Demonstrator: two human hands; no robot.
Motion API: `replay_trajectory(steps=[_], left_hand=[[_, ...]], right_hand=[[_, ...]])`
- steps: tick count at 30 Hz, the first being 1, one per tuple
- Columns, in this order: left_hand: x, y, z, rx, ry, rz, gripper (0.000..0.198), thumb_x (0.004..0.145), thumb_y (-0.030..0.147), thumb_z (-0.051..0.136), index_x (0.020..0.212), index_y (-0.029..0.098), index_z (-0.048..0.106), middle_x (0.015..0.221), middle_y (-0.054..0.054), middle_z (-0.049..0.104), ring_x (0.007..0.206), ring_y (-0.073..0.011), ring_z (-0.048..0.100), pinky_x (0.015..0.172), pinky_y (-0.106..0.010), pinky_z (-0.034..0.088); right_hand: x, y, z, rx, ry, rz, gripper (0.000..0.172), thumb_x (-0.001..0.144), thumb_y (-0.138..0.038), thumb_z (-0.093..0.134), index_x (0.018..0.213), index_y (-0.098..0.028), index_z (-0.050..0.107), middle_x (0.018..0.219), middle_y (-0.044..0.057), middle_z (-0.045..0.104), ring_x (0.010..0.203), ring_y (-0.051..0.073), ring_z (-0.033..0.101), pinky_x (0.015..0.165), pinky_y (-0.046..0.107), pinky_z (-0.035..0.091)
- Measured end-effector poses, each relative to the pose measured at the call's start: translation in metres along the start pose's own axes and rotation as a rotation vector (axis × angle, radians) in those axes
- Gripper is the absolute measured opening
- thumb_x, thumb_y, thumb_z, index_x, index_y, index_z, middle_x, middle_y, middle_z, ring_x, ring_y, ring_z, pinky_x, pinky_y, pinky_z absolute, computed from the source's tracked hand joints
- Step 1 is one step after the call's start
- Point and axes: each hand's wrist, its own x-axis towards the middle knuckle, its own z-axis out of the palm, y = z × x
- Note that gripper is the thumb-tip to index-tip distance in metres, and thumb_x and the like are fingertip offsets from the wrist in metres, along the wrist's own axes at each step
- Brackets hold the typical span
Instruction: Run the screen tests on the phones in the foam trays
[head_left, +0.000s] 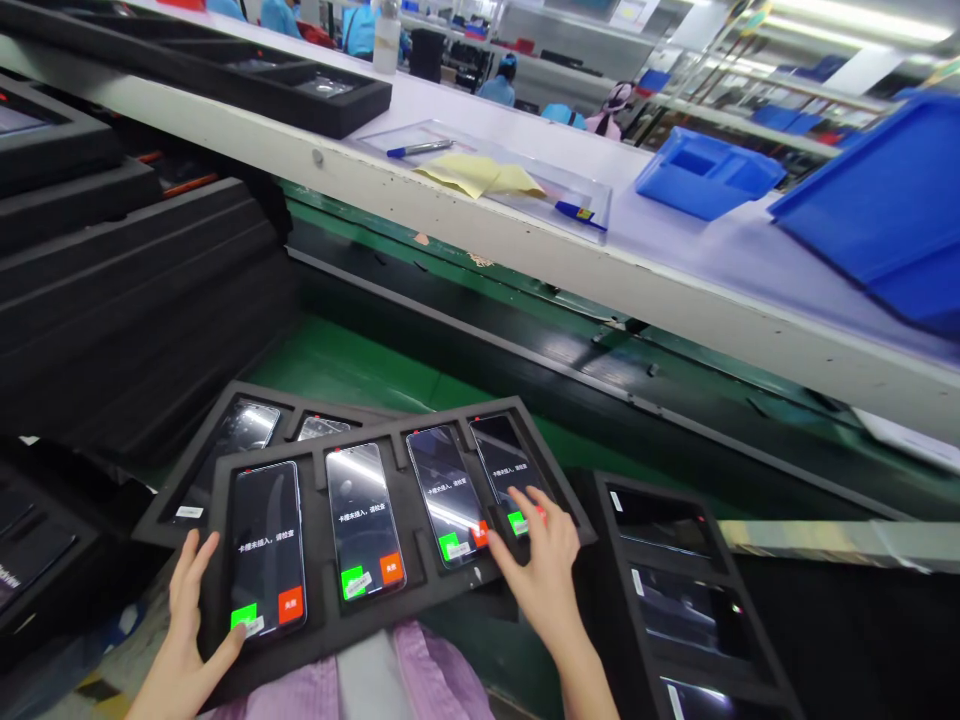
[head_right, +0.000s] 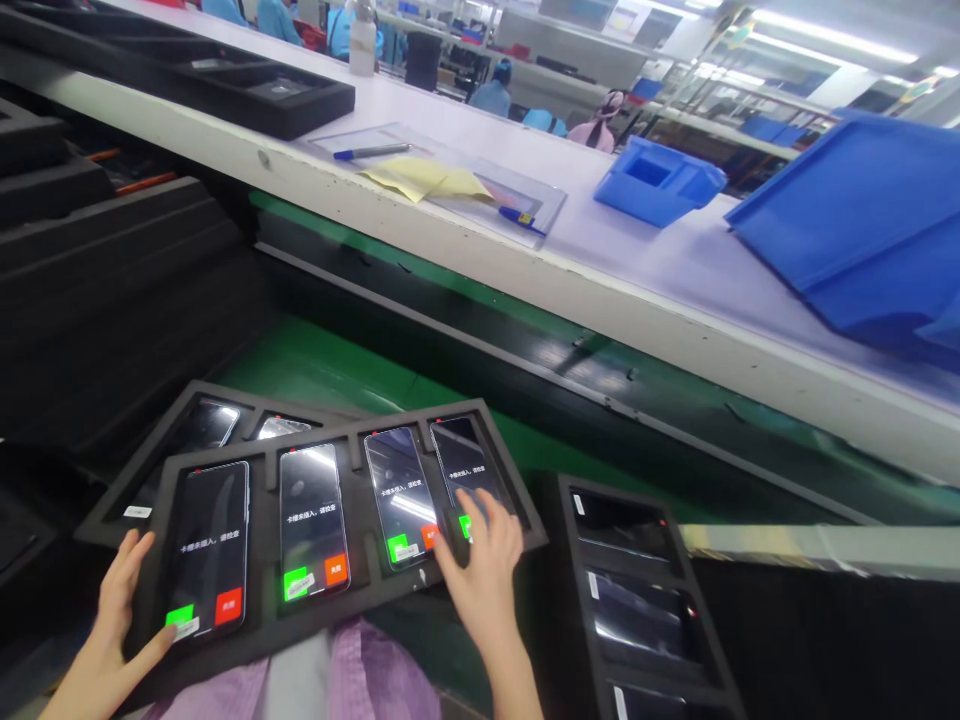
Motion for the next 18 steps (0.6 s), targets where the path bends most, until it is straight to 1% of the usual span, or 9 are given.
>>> replay_trajectory(steps=[3, 6, 8, 10, 12, 14, 16, 18], left_hand=[[0.000, 0.000, 0.001, -0.004, 0.018, 0.000, 0.062, 0.087, 0.042, 0.044, 0.140, 0.043, 0.012, 0.154, 0.000, 0.004, 0.140, -0.0293, 0.009, 0.107, -0.061, 0.018], [0.000, -0.007, 0.002, -0.010, 0.022, 0.014, 0.062, 0.087, 0.040, 0.045, 0.141, 0.041, 0.013, 0.154, -0.001, 0.005, 0.140, -0.0290, 0.008, 0.108, -0.060, 0.016], [0.000, -0.015, 0.002, -0.006, 0.018, 0.044, 0.063, 0.086, 0.039, 0.046, 0.141, 0.038, 0.015, 0.154, -0.003, 0.005, 0.140, -0.0292, 0.007, 0.108, -0.060, 0.014], [0.000, -0.021, 0.003, 0.009, 0.014, 0.082, 0.062, 0.087, 0.037, 0.046, 0.141, 0.036, 0.016, 0.153, -0.005, 0.006, 0.140, -0.0295, 0.007, 0.108, -0.060, 0.012], [0.001, -0.025, 0.003, 0.024, 0.011, 0.091, 0.058, 0.087, 0.034, 0.044, 0.140, 0.035, 0.019, 0.153, -0.006, 0.007, 0.140, -0.0295, 0.007, 0.108, -0.060, 0.011], [0.001, -0.024, 0.003, 0.020, 0.006, 0.080, 0.054, 0.088, 0.032, 0.042, 0.138, 0.033, 0.024, 0.152, -0.008, 0.009, 0.140, -0.0297, 0.008, 0.108, -0.060, 0.012], [0.002, -0.021, 0.003, -0.009, -0.006, 0.060, 0.052, 0.087, 0.032, 0.043, 0.136, 0.030, 0.028, 0.152, -0.009, 0.009, 0.140, -0.0310, 0.008, 0.109, -0.059, 0.013], [0.003, -0.018, 0.001, -0.078, -0.015, 0.017, 0.054, 0.084, 0.035, 0.046, 0.135, 0.025, 0.030, 0.151, -0.012, 0.009, 0.140, -0.0325, 0.007, 0.110, -0.057, 0.013]], right_hand=[[-0.008, -0.021, 0.010, 0.012, -0.064, -0.034, 0.047, 0.085, -0.047, 0.045, 0.127, -0.028, 0.038, 0.126, 0.010, 0.041, 0.118, 0.029, 0.040, 0.098, 0.055, 0.028], [-0.011, -0.034, 0.018, -0.037, -0.049, -0.015, 0.045, 0.086, -0.044, 0.042, 0.128, -0.026, 0.038, 0.126, 0.012, 0.039, 0.116, 0.030, 0.040, 0.097, 0.061, 0.025], [-0.011, -0.044, 0.018, -0.036, -0.042, -0.058, 0.040, 0.088, -0.040, 0.041, 0.125, -0.025, 0.042, 0.123, 0.012, 0.040, 0.115, 0.030, 0.040, 0.097, 0.062, 0.024], [-0.011, -0.058, 0.014, 0.034, -0.104, -0.208, 0.033, 0.088, -0.036, 0.043, 0.120, -0.028, 0.047, 0.117, 0.010, 0.044, 0.112, 0.026, 0.043, 0.098, 0.058, 0.025], [-0.011, -0.076, 0.010, 0.136, -0.230, -0.423, 0.026, 0.088, -0.035, 0.046, 0.113, -0.032, 0.053, 0.108, 0.006, 0.048, 0.105, 0.021, 0.047, 0.099, 0.052, 0.027], [-0.012, -0.094, 0.008, 0.215, -0.334, -0.590, 0.021, 0.088, -0.039, 0.048, 0.105, -0.033, 0.058, 0.100, 0.003, 0.051, 0.097, 0.018, 0.050, 0.098, 0.047, 0.028], [-0.012, -0.105, 0.009, 0.246, -0.355, -0.663, 0.020, 0.087, -0.044, 0.049, 0.099, -0.032, 0.060, 0.095, 0.002, 0.053, 0.092, 0.017, 0.051, 0.098, 0.046, 0.027], [-0.011, -0.108, 0.012, 0.245, -0.325, -0.685, 0.022, 0.089, -0.043, 0.046, 0.100, -0.031, 0.061, 0.092, 0.002, 0.054, 0.089, 0.017, 0.051, 0.098, 0.045, 0.025]])
